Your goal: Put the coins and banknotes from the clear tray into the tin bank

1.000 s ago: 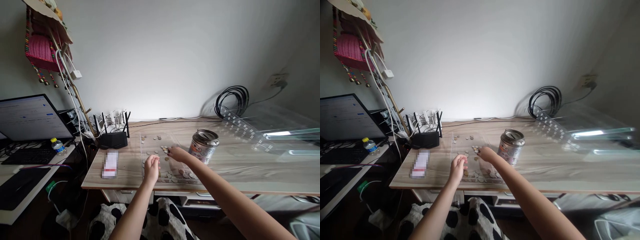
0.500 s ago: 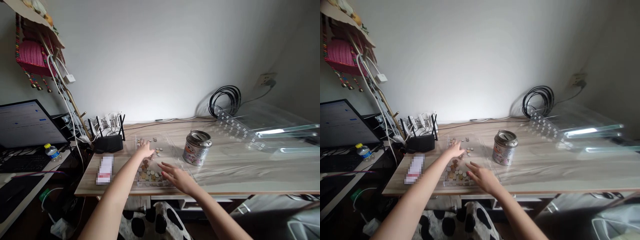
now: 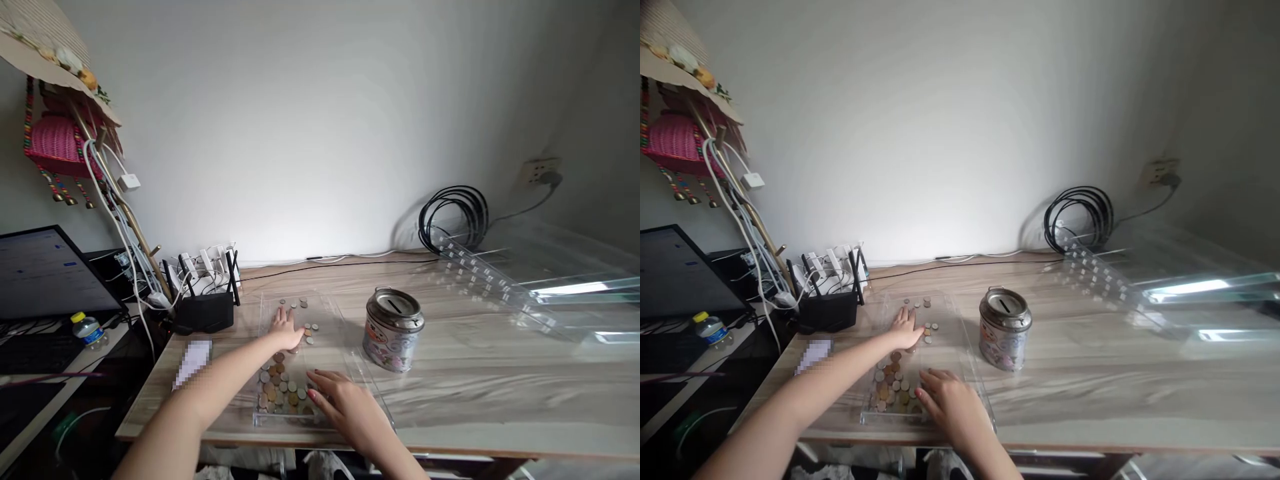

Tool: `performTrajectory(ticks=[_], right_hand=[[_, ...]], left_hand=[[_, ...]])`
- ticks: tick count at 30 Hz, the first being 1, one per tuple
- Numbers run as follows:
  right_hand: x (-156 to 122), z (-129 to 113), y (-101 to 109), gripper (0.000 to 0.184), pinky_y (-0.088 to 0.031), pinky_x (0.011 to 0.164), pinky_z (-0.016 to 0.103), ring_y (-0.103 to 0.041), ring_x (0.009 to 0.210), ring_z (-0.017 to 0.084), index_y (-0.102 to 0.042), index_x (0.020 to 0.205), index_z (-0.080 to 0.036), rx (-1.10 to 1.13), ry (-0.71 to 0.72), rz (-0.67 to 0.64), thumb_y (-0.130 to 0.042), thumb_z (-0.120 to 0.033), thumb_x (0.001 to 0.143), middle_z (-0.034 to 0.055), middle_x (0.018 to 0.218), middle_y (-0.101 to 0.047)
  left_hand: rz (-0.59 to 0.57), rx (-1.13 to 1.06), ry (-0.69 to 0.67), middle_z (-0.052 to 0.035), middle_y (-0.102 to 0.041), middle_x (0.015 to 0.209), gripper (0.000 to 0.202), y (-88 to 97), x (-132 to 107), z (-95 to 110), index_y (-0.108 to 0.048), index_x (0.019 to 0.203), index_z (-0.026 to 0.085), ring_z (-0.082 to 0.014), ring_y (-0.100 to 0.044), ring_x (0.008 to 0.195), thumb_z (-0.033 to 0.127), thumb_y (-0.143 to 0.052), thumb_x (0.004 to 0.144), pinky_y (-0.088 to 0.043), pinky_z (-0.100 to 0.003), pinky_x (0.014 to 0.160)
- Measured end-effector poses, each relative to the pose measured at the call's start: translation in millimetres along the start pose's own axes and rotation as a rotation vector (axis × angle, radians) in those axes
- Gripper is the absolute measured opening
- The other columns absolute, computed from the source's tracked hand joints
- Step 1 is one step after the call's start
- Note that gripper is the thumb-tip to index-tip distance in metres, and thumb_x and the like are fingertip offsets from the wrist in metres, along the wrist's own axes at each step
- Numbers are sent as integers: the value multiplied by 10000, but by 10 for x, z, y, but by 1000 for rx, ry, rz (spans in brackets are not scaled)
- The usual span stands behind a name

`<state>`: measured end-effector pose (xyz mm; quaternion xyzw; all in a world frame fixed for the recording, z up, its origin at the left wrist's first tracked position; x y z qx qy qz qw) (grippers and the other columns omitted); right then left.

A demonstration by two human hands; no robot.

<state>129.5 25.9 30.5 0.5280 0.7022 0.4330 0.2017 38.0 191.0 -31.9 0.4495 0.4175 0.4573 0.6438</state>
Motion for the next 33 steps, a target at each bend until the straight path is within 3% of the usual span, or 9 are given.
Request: performTrajectory(ticks=[3,6,9,14,17,20,23,28,33], right_hand=[[-10,-10,1,414,-397,803,293,-497,1032,199,-531,1137,-271,11,24,14,-305,-442,836,47,1132,-556],[-15,10,-3,404,-404,786,285,-520,996,194,-535,1127,-276,22,22,32,-308,-441,836,43,1091,-580],[-15,48,-1,386,-405,784,281,-527,986,197,-549,1110,-273,19,12,68,-343,-431,824,44,1062,-596],[-15,79,3,356,-415,764,265,-554,937,187,-552,1102,-279,9,4,90,-419,-388,791,36,1036,-610],[-9,69,8,358,-420,757,261,-559,930,189,-550,1108,-271,6,-2,72,-431,-370,784,38,1028,-614],[2,64,2,349,-426,752,268,-560,933,196,-553,1102,-271,8,-7,51,-430,-352,786,44,1045,-607],[13,77,-13,370,-440,730,273,-567,920,197,-515,1146,-282,16,-5,45,-408,-345,797,44,1062,-599],[7,94,2,356,-455,707,279,-584,877,202,-538,1115,-284,-3,10,99,-415,-367,792,45,1002,-623],[-62,100,126,344,-474,656,267,-588,842,184,-548,1096,-276,-44,22,254,-402,-367,799,43,961,-628]], left_hand=[[-81,-74,-227,-67,-141,1413,721,-81,-357,196,-254,1322,180,-270,-60,1286,594,-314,735,-126,-403,1024],[95,-155,-423,-29,-343,1334,519,246,-440,427,-418,1220,257,-232,-245,1241,505,-355,769,-179,-370,1018],[158,-84,-437,-37,-303,1356,487,477,-120,548,-424,1213,238,-225,-214,1254,435,-407,769,-134,-361,1034],[-22,82,-300,-45,-84,1421,638,282,361,507,-177,1342,205,-230,-53,1292,524,-265,797,-74,-438,1028],[-63,82,-424,-48,-74,1420,642,123,114,565,-143,1352,195,-217,-54,1292,534,-200,811,-91,-403,1036],[-184,28,-631,-26,-98,1419,643,-62,-399,658,-140,1353,217,-222,-65,1290,540,-239,806,-98,-398,1042],[-199,-45,-784,23,-253,1381,504,-30,-710,716,-313,1291,293,-193,-178,1273,484,-243,831,-145,-360,1042],[79,2,-190,-68,-70,1421,620,395,22,136,-234,1329,182,-260,-21,1289,503,-290,801,-104,-443,1030],[50,55,8,-124,38,1410,691,284,393,18,-167,1335,49,-269,-25,1287,492,-223,808,-72,-411,1037]])
Point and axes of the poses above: each hand's wrist, its own x-axis towards the middle knuckle, its own y-axis out of the back of the hand, z = x × y, the point moved 10 cm from there along x, towards the middle knuckle
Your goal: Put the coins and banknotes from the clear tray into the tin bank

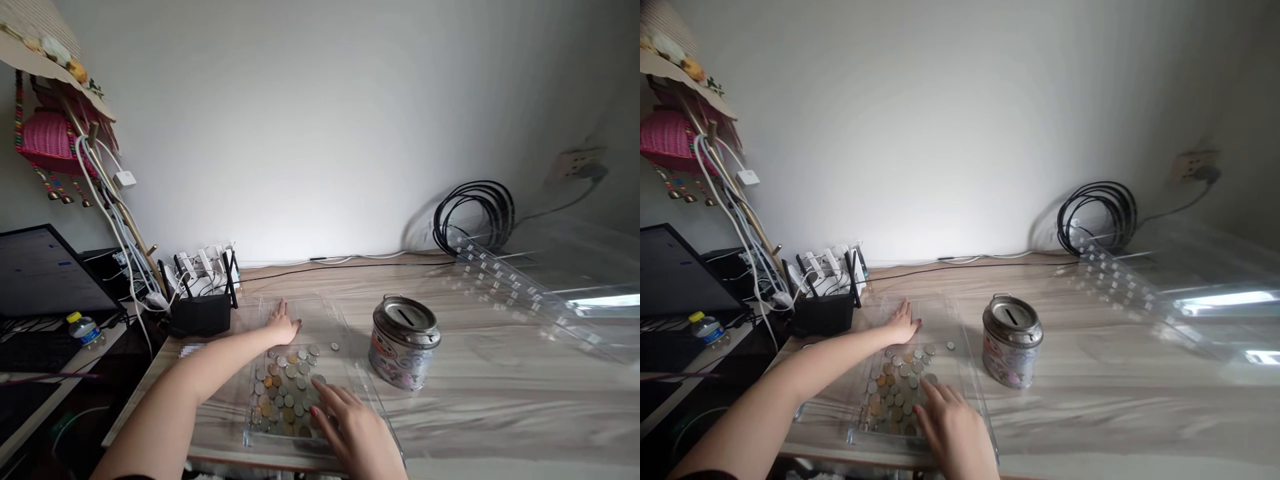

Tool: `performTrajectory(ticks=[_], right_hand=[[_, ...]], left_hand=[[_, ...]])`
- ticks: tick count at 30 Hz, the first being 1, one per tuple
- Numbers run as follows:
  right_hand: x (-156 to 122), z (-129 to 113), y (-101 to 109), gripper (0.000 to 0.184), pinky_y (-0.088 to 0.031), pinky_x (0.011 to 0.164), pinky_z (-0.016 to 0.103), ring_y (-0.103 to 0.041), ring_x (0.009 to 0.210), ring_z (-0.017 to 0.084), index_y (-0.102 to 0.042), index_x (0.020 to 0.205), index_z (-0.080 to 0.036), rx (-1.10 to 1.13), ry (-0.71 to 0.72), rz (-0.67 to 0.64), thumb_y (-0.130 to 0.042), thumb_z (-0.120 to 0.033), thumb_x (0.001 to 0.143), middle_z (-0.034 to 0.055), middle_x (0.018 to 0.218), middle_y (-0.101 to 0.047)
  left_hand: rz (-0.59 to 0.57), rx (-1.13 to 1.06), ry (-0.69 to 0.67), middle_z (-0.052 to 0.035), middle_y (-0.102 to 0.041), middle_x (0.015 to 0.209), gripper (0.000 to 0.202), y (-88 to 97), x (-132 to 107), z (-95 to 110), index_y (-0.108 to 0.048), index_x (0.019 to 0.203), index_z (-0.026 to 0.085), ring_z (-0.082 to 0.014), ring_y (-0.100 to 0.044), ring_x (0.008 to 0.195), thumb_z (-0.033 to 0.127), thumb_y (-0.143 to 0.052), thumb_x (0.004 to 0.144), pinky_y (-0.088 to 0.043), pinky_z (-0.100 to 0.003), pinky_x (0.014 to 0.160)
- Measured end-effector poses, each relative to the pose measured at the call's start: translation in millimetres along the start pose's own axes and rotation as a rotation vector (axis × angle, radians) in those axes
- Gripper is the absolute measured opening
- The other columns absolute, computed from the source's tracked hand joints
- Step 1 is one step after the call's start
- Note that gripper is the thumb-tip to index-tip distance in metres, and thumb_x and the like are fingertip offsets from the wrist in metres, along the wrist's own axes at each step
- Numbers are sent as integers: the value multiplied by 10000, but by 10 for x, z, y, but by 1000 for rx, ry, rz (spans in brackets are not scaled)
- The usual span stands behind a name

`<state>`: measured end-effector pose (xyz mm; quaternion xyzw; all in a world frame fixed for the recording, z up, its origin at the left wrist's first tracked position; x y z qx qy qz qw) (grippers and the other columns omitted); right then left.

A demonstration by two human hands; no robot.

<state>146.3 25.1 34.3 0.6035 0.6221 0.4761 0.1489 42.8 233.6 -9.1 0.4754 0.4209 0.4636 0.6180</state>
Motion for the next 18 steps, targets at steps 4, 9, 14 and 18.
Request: performTrajectory(ticks=[4,9,14,18], right_hand=[[-40,-19,121,358,-474,648,252,-584,834,170,-512,1138,-261,12,42,116,-378,-343,817,53,967,-620],[-50,14,116,419,-473,637,254,-587,819,174,-437,1217,-242,33,32,137,-372,-356,820,65,961,-618],[-65,42,96,425,-472,621,258,-592,786,175,-433,1219,-226,22,6,136,-368,-362,822,65,931,-624],[-101,94,195,408,-475,639,253,-596,790,170,-451,1199,-226,55,-28,202,-362,-361,824,60,885,-634]], left_hand=[[-68,-87,-15,-150,-26,1408,717,-219,-358,68,-152,1335,21,-272,-18,1286,509,-180,810,-78,-407,1034],[-47,-295,-413,-54,-336,1339,525,-136,-1032,506,-415,1231,236,-257,-302,1210,503,-323,789,-223,-399,992],[-45,-266,-673,-67,-248,1380,510,-34,-936,1075,-410,1235,198,-233,-235,1248,417,-417,774,-214,-367,1006],[-202,-117,-760,-117,-91,1413,709,-335,-852,1356,-168,1339,88,-241,-70,1289,465,-380,778,-98,-396,1035]])
Point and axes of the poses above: each hand's wrist, its own x-axis towards the middle knuckle, its own y-axis out of the back of the hand, z = x × y, the point moved 10 cm from there along x, towards the middle knuckle
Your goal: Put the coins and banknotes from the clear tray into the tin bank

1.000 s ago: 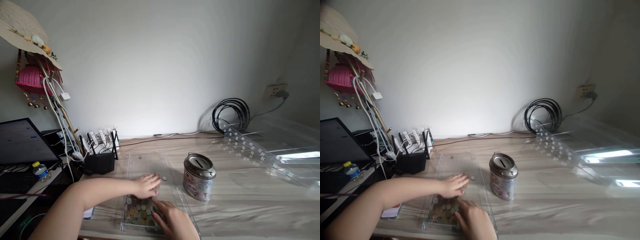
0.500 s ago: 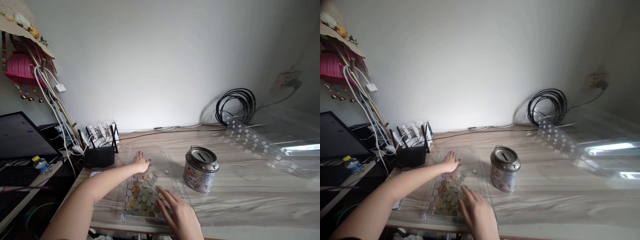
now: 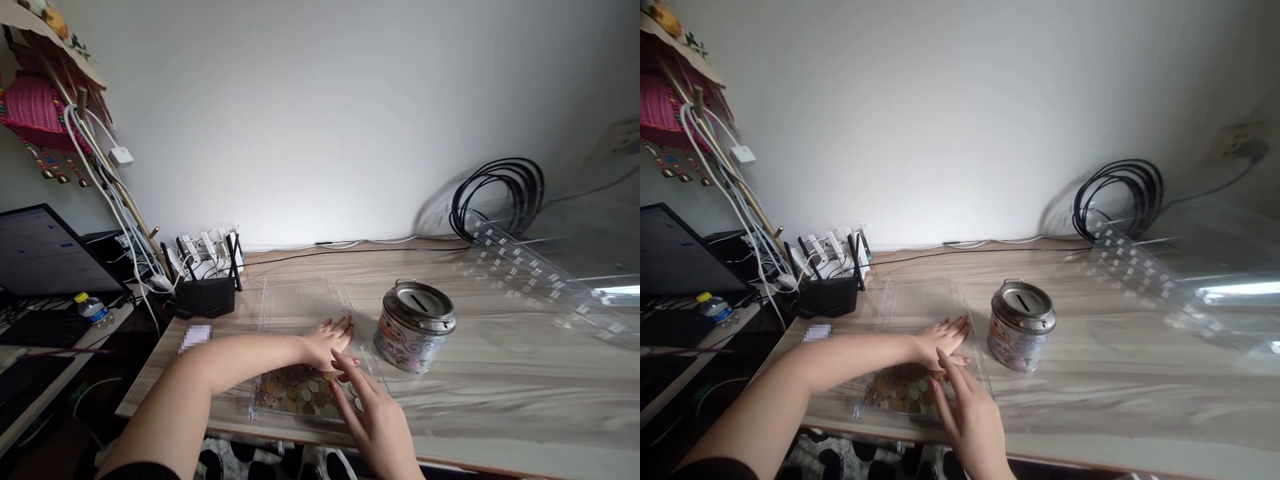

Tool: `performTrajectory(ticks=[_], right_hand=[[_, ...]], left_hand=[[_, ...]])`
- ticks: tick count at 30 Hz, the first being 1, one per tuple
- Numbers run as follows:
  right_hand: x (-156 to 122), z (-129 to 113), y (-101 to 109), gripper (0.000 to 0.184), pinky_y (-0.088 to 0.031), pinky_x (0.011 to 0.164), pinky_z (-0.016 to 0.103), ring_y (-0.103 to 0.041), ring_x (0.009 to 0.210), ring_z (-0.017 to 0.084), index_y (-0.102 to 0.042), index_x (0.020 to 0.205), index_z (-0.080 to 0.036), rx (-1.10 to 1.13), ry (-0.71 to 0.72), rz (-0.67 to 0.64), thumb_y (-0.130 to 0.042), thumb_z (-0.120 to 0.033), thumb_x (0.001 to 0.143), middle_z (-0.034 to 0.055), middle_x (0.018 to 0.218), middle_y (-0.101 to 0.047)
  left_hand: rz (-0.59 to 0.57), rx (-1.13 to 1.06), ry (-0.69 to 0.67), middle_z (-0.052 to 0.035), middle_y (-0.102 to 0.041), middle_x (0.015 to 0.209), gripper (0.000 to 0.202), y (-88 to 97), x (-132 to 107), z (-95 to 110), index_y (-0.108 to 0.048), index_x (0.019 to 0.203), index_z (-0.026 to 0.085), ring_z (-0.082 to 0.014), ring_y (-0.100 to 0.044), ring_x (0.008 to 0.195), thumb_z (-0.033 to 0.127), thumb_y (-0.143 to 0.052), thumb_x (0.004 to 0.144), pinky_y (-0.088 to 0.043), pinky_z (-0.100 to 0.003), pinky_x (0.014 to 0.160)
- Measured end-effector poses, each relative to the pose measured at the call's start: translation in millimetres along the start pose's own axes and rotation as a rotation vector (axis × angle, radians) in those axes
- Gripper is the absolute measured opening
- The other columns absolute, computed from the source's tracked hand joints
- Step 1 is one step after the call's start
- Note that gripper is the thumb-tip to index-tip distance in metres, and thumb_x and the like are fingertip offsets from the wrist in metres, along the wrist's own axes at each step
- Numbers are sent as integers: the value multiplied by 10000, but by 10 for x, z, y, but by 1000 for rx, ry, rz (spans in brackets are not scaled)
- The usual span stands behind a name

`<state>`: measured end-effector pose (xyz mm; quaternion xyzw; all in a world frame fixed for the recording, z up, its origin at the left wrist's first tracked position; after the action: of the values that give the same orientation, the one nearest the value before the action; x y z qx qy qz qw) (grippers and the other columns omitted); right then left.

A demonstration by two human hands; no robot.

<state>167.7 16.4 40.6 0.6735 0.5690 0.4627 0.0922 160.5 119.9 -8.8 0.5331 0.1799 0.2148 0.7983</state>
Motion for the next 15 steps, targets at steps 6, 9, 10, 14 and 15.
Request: performTrajectory(ticks=[6,9,10,14,15], right_hand=[[-9,-55,31,315,-472,624,233,-597,782,162,-564,1049,-215,14,54,25,-395,-343,816,62,909,-629],[-22,-42,28,303,-465,610,232,-593,782,163,-564,1041,-228,27,36,15,-399,-341,813,58,934,-619],[-21,-18,24,305,-462,596,231,-592,765,159,-557,1047,-232,43,16,4,-394,-341,814,56,936,-614],[92,91,-152,303,-449,578,245,-573,665,139,-570,999,-214,116,-91,-133,-373,-337,805,48,891,-598],[153,82,-262,301,-448,602,256,-572,680,145,-580,978,-206,107,-102,-201,-380,-332,793,53,900,-593]], left_hand=[[-193,-38,-20,-136,-75,1407,629,-199,-484,230,-187,1327,35,-221,-38,1290,394,-292,822,-68,-390,1038],[-141,-292,-76,-58,-330,1342,462,-107,-732,343,-428,1224,173,-196,-248,1245,359,-379,804,-168,-354,1023],[-103,-424,-44,-42,-451,1259,382,-61,-778,304,-522,1131,201,-191,-358,1182,338,-411,792,-236,-341,995],[349,-963,232,-64,-654,835,223,320,-976,-189,-645,798,151,-183,-576,836,251,-453,746,-402,-332,818],[546,-1067,298,-72,-650,808,210,461,-1104,-348,-639,760,140,-180,-577,810,234,-453,735,-406,-328,799]])
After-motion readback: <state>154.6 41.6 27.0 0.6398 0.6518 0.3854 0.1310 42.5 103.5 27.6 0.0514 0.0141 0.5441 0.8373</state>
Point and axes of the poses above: each hand's wrist, its own x-axis towards the middle knuckle, its own y-axis out of the back of the hand, z = x × y, the point moved 10 cm from there along x, towards the middle knuckle
